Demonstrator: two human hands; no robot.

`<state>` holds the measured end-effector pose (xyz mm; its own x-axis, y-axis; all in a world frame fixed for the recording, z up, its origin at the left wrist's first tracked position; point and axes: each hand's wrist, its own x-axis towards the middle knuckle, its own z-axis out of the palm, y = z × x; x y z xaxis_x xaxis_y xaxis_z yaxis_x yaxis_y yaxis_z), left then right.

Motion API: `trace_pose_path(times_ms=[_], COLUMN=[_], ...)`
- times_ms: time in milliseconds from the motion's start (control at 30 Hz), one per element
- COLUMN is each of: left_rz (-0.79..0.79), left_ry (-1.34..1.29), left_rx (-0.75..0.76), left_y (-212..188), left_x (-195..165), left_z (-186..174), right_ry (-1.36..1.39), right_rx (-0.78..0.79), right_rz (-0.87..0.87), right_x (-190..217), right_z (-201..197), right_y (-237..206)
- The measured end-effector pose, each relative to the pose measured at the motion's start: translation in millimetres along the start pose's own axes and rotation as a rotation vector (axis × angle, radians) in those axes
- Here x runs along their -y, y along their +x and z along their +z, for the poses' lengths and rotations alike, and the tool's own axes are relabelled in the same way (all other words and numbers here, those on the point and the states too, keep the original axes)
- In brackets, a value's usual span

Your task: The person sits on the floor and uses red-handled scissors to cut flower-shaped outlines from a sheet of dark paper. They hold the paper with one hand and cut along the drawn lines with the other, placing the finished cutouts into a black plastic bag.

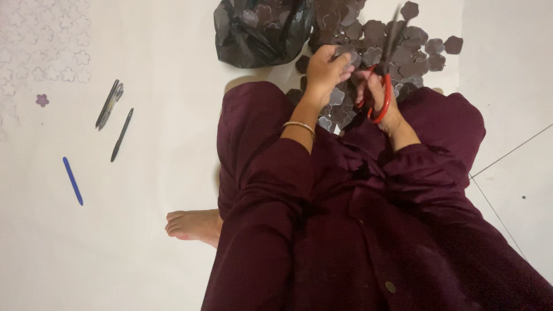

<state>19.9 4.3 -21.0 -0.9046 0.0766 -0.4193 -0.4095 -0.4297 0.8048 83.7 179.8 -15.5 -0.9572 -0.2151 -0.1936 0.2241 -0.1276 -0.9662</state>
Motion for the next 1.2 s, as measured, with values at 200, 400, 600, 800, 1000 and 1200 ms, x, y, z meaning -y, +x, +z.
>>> trace_pose_path(times_ms=[200,400,600,800,1000,1200], left_rz=[0.084,0.125,0.15,0.168,0.161,0.137], left_ry=[0.033,0.07,0.095,0.11,0.099,0.118], left_rx=[-0.02,0.026,0.044,0.059,0.076,0.076], left_y=[-2.2,-7.9,-14.7,-15.8,-15.4,-16.9], left_x=[-4.7,-12.5,-22.7,-25.2,-25.9,-27.5], left_z=[-2.8,2.1,3.2,5.0,4.5,4.9], right_ry=[-0.126,-0.152,-0.191,-0.231,-0.203,-0.213], right_rx=[0.175,0.18,0.275,0.313,0.264,0.23], right_rz=[0.092,0.224,0.121,0.062,0.118,0.108], right_x=[7.0,15.1,23.0,24.6,19.7,11.6], right_z=[6.2,13.6,16.5,18.9,17.3,12.9], right_y=[-5.0,-7.5,-11.4,-10.7,-10.4,-9.4])
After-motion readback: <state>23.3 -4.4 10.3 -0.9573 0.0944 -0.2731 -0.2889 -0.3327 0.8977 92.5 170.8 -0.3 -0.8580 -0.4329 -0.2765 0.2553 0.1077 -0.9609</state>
